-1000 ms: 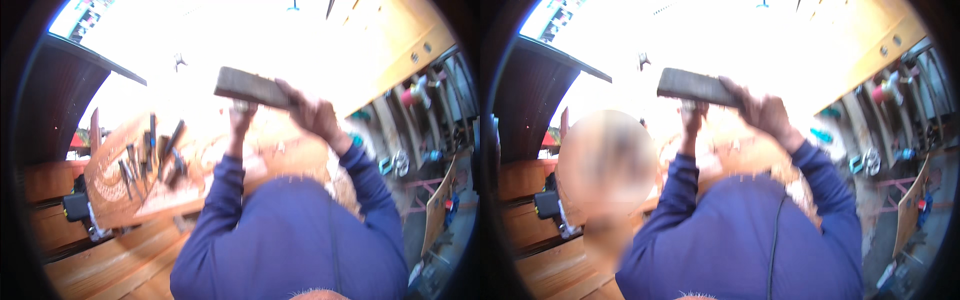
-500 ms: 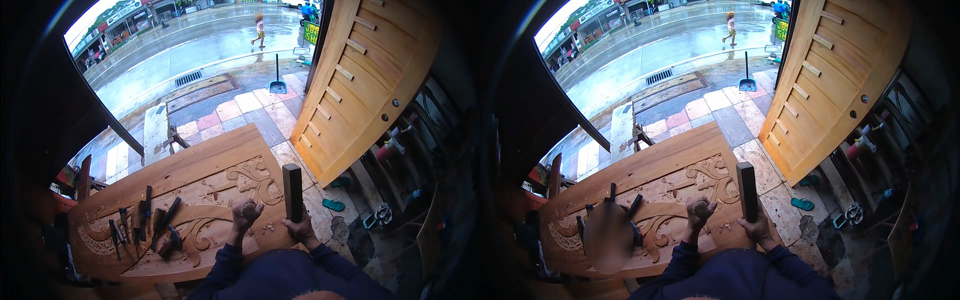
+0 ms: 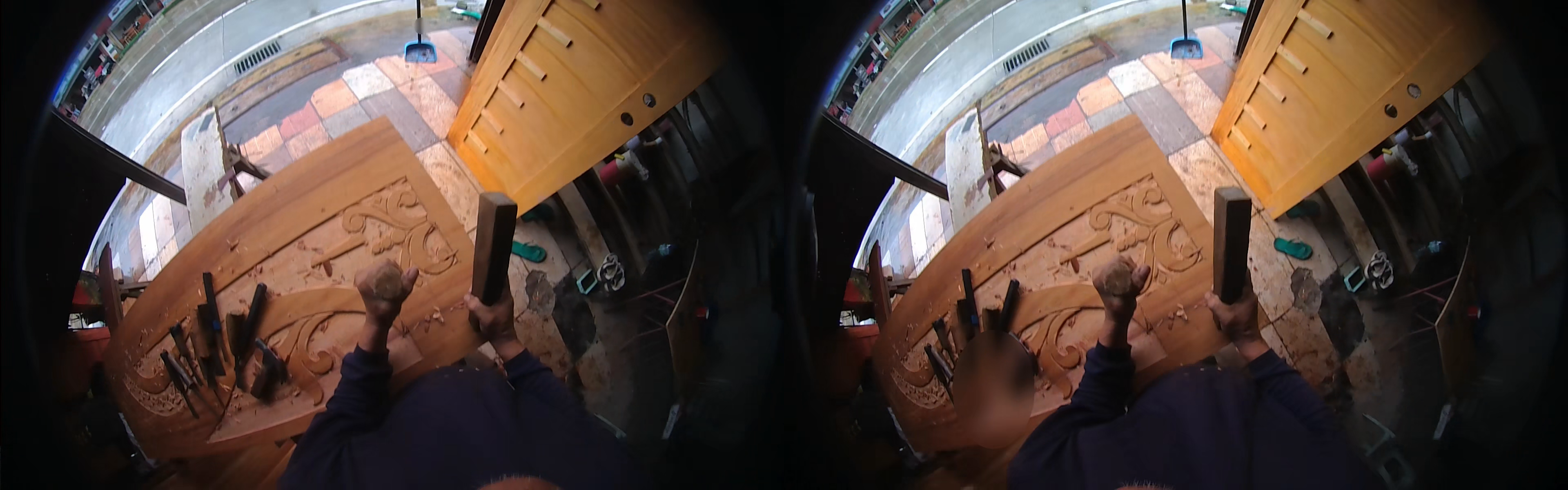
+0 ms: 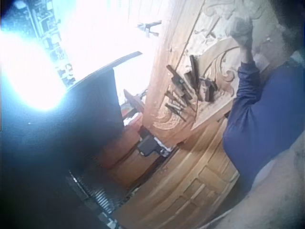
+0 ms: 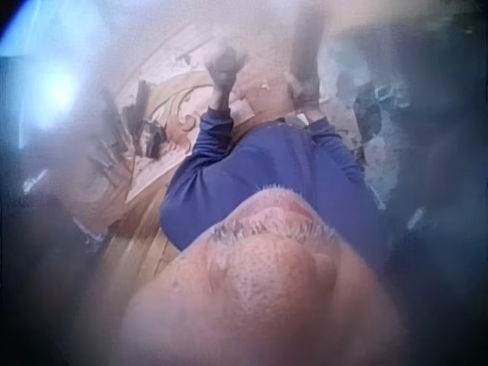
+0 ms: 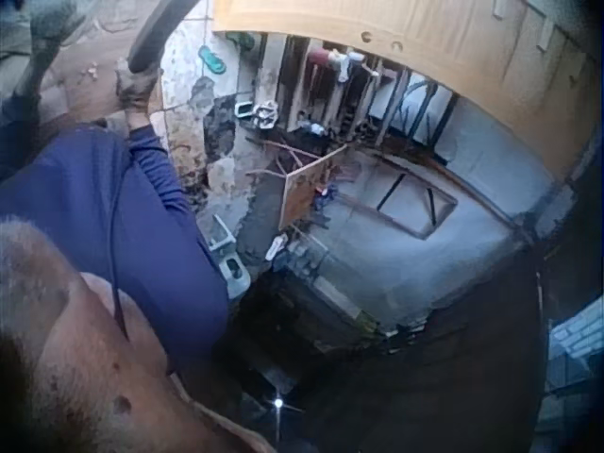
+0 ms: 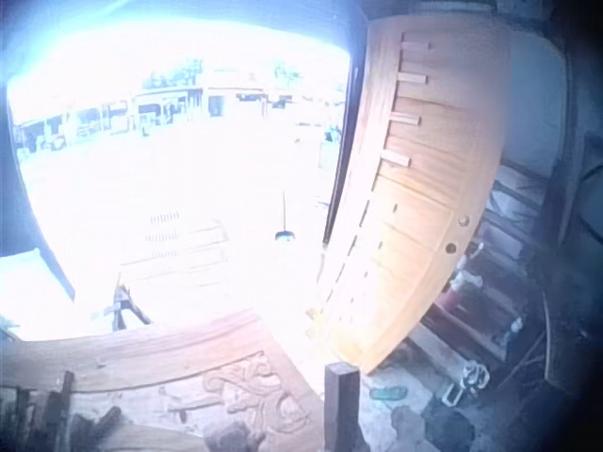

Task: The person carves a decorative floral pattern into a large wooden panel using a chisel and a wooden mallet. They repeatedly strike the chisel to remove wood shavings and refine the design.

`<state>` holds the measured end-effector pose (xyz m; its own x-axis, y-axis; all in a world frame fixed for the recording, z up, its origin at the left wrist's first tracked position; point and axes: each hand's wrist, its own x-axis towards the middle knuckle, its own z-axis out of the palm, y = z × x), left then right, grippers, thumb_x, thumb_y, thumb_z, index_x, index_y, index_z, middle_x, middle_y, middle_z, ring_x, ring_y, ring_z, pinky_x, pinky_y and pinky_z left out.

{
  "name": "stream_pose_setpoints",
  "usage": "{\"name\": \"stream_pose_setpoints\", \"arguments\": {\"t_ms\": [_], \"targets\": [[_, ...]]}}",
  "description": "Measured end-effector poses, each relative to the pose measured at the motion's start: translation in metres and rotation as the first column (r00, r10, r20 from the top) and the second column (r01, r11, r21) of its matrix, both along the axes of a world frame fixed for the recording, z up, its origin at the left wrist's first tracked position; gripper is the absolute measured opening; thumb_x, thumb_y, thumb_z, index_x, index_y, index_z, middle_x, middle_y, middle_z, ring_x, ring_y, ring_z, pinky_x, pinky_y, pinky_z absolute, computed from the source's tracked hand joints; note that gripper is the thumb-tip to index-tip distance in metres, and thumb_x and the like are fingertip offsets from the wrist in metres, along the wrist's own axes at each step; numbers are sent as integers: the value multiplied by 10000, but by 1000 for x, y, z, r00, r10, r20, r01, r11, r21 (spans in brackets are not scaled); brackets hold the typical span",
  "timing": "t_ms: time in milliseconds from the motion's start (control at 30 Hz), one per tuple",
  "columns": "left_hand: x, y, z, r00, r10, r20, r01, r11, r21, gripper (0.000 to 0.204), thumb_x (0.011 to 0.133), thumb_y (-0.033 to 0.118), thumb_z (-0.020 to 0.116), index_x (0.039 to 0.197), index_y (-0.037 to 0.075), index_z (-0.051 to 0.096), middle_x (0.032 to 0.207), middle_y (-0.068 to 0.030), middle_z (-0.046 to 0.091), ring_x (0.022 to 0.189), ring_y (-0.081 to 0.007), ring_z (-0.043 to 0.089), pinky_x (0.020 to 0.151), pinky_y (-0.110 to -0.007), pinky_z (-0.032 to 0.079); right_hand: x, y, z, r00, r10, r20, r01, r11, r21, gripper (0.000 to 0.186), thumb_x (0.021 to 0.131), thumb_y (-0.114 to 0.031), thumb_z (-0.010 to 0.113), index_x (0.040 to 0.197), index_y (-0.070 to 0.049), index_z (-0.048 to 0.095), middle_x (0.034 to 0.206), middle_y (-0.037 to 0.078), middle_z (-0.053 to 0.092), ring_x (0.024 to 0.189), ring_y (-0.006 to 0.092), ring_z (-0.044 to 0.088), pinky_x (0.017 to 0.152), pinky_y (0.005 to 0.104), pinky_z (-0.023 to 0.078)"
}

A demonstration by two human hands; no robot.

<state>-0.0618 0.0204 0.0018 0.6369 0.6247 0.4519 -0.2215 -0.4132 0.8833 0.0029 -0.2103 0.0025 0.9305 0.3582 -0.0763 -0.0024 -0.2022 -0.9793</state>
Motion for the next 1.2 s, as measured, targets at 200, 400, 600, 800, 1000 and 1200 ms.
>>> {"name": "stream_pose_setpoints", "arguments": {"t_ms": [200, 400, 600, 800, 1000, 1200], "targets": [[-25, 23, -18, 993, -62, 97, 93, 929, -358, 237, 966, 69, 654, 838, 102, 458, 652, 31, 400, 538, -80, 370, 490, -257, 291, -3, 3, 1, 999, 30, -35, -25, 991, 130, 191, 860, -56, 718, 1014, -16, 612, 823, 53, 664, 742, 155, 664, 717, 304, 535], [-50, -20, 26, 949, 187, 254, -26, 850, -527, 226, 985, 87, 643, 829, 102, 480, 635, 15, 405, 502, -81, 358, 450, -265, 278, 11, -5, -15, 987, 147, -65, -132, 971, 199, 281, 855, -38, 727, 1095, -18, 582, 882, 50, 648, 783, 144, 657, 741, 298, 548], [-63, -45, 21, 928, 320, 189, -176, 827, -534, 226, 972, 191, 727, 927, 86, 532, 667, 11, 454, 530, -89, 399, 497, -259, 348, 26, -10, -21, 929, 327, -173, -262, 912, 315, 545, 850, -68, 763, 1317, 0, 491, 1053, 80, 645, 901, 153, 683, 802, 303, 583], [-61, -53, 29, 912, 240, 332, -82, 901, -426, 531, 989, 400, 696, 1307, 37, 474, 916, -72, 592, 740, -162, 581, 707, -290, 489, 30, -12, -16, 905, 394, -162, -309, 868, 389, 495, 869, -11, 729, 1294, 24, 479, 1010, 99, 665, 828, 155, 692, 758, 304, 592], [-46, -41, 38, 943, 186, 276, -60, 910, -410, 284, 990, 212, 704, 1147, 92, 500, 862, -85, 616, 693, -181, 653, 583, -356, 604, 28, -14, -20, 913, 374, -163, -297, 883, 365, 497, 868, -6, 730, 1297, 29, 480, 1026, 112, 670, 843, 154, 696, 772, 294, 592], [8, -6, 26, 888, 121, 444, 212, 750, -627, 292, 910, 127, 799, 925, 154, 509, 695, -2, 581, 529, -89, 558, 376, -216, 410, 24, -14, -15, 933, 332, -139, -284, 916, 282, 537, 851, -41, 759, 1312, 27, 492, 1084, 109, 665, 951, 161, 678, 866, 312, 566]]}}
